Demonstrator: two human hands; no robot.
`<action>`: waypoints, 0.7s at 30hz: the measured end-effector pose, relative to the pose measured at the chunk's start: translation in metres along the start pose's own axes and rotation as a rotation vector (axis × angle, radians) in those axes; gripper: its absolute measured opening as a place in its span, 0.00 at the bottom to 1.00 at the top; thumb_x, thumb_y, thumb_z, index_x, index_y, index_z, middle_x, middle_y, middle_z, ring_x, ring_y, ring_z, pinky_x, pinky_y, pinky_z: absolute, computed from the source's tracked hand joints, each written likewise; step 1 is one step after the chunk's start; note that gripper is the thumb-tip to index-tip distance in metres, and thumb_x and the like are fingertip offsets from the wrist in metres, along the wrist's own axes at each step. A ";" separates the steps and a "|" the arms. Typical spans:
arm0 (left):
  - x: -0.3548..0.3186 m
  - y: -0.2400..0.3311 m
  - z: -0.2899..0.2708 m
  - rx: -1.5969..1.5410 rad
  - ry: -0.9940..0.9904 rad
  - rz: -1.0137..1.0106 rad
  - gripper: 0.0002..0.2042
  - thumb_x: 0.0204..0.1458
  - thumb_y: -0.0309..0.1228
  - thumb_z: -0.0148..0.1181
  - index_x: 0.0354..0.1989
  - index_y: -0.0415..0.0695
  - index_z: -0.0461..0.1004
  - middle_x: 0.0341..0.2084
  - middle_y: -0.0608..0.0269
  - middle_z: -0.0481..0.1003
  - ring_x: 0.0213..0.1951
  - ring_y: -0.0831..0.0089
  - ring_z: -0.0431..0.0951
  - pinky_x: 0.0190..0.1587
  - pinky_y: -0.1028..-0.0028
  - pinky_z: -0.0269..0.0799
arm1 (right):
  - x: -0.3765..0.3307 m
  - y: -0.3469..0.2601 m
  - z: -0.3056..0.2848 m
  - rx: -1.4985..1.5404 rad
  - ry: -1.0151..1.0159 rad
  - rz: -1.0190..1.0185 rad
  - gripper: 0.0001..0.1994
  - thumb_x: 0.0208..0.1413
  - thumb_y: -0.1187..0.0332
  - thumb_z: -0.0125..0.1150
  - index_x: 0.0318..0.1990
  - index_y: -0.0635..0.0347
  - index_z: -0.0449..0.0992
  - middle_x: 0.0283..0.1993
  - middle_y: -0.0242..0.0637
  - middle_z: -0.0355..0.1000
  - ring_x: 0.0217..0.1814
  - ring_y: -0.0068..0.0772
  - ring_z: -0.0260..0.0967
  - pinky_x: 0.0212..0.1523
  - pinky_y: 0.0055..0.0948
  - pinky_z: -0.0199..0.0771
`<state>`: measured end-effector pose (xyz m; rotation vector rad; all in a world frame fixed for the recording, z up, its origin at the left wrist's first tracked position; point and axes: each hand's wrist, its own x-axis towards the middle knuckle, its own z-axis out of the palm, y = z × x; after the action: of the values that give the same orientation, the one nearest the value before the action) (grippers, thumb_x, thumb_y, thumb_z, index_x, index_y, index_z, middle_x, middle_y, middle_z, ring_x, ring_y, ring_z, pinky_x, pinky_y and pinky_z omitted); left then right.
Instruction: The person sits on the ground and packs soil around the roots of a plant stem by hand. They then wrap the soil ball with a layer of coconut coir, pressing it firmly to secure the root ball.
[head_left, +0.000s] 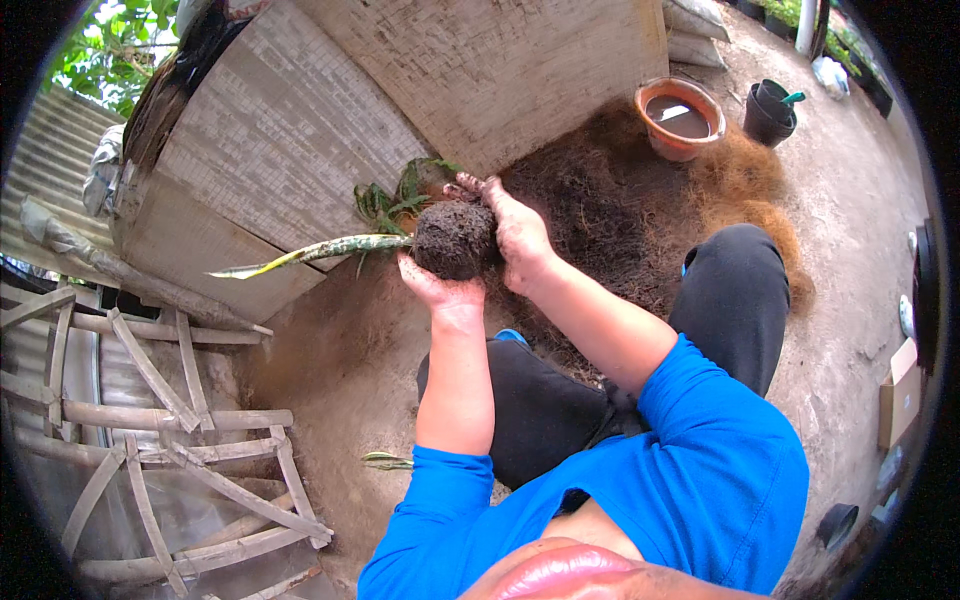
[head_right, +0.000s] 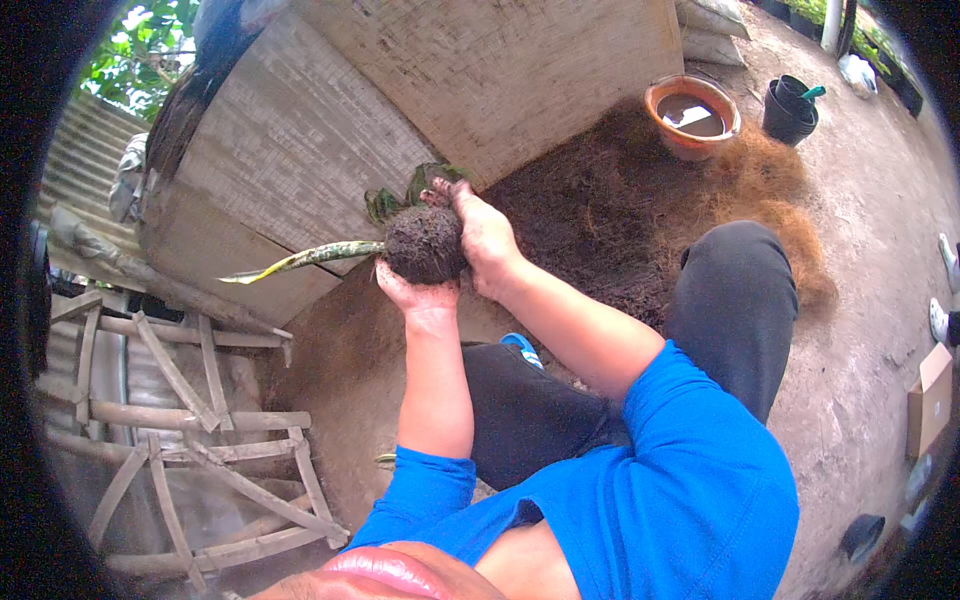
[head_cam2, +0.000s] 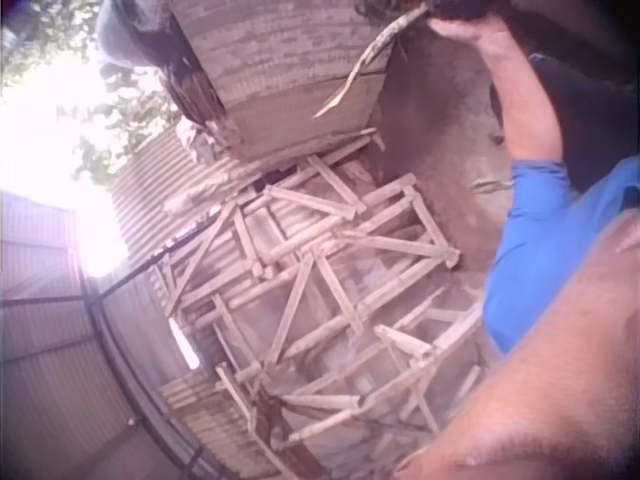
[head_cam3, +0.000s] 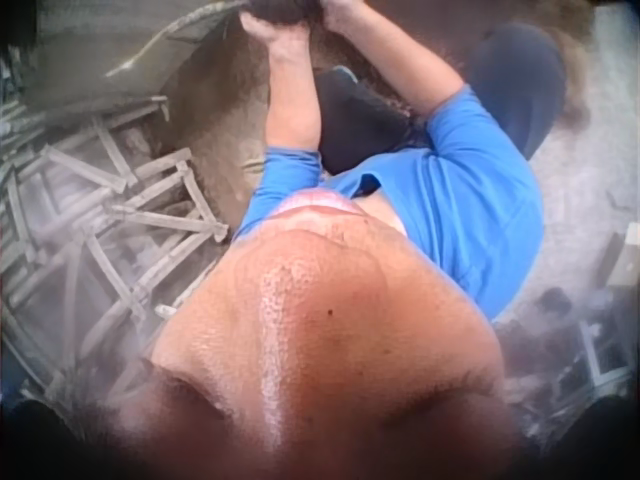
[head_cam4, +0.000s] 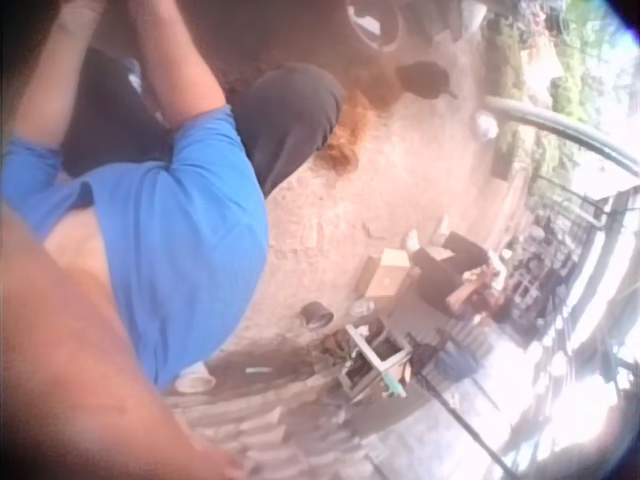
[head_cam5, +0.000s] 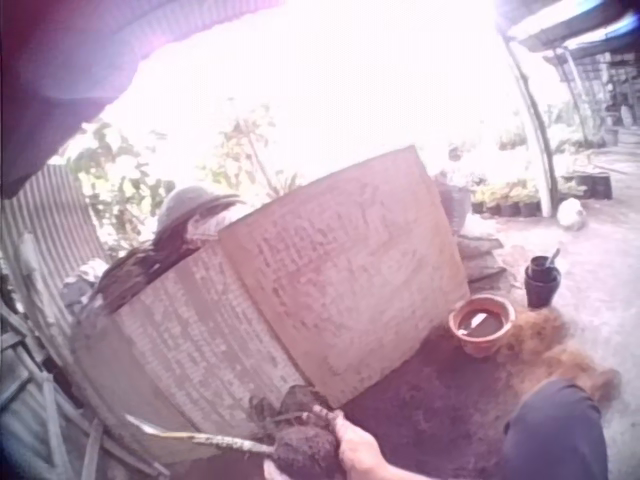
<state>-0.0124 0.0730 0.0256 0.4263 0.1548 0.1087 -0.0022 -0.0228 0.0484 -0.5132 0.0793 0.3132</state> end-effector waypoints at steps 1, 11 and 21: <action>0.000 -0.001 -0.001 -0.004 -0.025 -0.020 0.27 0.51 0.47 0.32 0.46 0.38 0.68 0.45 0.50 0.69 0.48 0.53 0.69 0.53 0.57 0.63 | 0.000 0.003 -0.004 -0.021 -0.029 -0.055 0.21 0.63 0.58 0.35 0.53 0.64 0.63 0.51 0.40 0.67 0.51 0.34 0.65 0.54 0.33 0.64; -0.012 -0.014 0.005 0.031 0.030 0.025 0.27 0.51 0.46 0.33 0.46 0.37 0.68 0.45 0.50 0.69 0.48 0.54 0.69 0.53 0.59 0.63 | -0.003 0.012 -0.010 -0.258 0.016 -0.237 0.17 0.63 0.63 0.37 0.51 0.64 0.65 0.49 0.39 0.67 0.48 0.31 0.65 0.53 0.31 0.64; 0.028 -0.002 -0.023 -0.115 0.010 -0.167 0.20 0.51 0.41 0.37 0.43 0.43 0.71 0.42 0.52 0.72 0.45 0.53 0.71 0.50 0.54 0.66 | 0.012 -0.025 0.000 -0.331 0.251 -0.043 0.18 0.62 0.57 0.38 0.43 0.60 0.70 0.44 0.38 0.70 0.46 0.31 0.65 0.52 0.34 0.62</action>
<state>0.0111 0.0844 0.0012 0.2971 0.1927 -0.0442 0.0169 -0.0399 0.0587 -0.8804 0.2620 0.2186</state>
